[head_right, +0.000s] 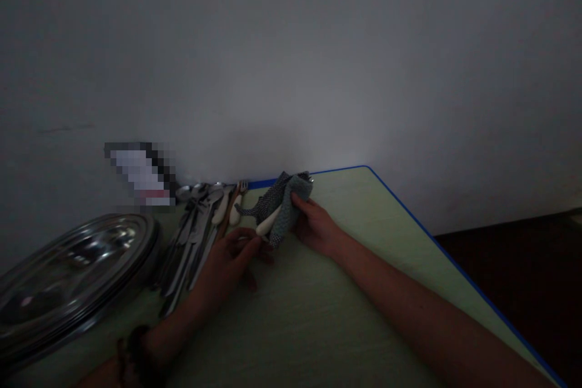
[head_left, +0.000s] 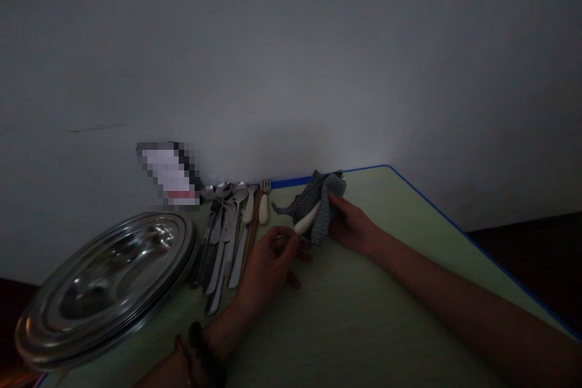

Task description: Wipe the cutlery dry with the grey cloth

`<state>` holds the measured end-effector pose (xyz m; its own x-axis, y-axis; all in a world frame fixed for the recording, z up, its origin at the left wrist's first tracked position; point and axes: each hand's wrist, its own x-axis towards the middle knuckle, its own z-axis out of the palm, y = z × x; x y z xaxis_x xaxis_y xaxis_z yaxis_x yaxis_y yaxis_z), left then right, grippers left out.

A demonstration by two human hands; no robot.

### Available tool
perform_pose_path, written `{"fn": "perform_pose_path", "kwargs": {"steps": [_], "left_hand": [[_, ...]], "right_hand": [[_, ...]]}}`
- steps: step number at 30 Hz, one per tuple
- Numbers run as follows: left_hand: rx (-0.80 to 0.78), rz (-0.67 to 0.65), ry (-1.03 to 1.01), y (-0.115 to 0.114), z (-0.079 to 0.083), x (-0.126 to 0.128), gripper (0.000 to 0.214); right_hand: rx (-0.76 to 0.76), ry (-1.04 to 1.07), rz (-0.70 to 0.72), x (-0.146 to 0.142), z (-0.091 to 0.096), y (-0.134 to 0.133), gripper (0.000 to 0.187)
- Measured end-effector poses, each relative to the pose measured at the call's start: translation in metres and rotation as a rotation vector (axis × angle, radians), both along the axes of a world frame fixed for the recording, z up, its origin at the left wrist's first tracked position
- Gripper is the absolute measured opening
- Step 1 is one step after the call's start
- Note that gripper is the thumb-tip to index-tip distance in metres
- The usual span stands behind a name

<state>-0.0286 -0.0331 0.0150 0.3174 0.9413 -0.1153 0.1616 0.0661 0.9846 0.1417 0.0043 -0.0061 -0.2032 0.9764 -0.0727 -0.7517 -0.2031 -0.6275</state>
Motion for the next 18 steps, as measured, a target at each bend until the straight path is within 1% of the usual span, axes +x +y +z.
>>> {"fn": "perform_pose_path", "kwargs": {"steps": [10,13,18], "left_hand": [[-0.006,0.015,0.034,-0.0001,0.0041,0.001,0.019],[0.0,0.0,0.02,-0.0011,0.0032,0.0005,0.018],[0.001,-0.057,-0.026,-0.0008,-0.0009,-0.0023,0.018]], "right_hand": [[0.004,-0.015,0.005,-0.0006,0.0027,-0.0013,0.017],[-0.009,-0.031,0.023,0.0002,0.0015,-0.0007,0.018],[0.014,-0.063,0.05,0.0015,-0.0027,0.0015,0.025]]}}
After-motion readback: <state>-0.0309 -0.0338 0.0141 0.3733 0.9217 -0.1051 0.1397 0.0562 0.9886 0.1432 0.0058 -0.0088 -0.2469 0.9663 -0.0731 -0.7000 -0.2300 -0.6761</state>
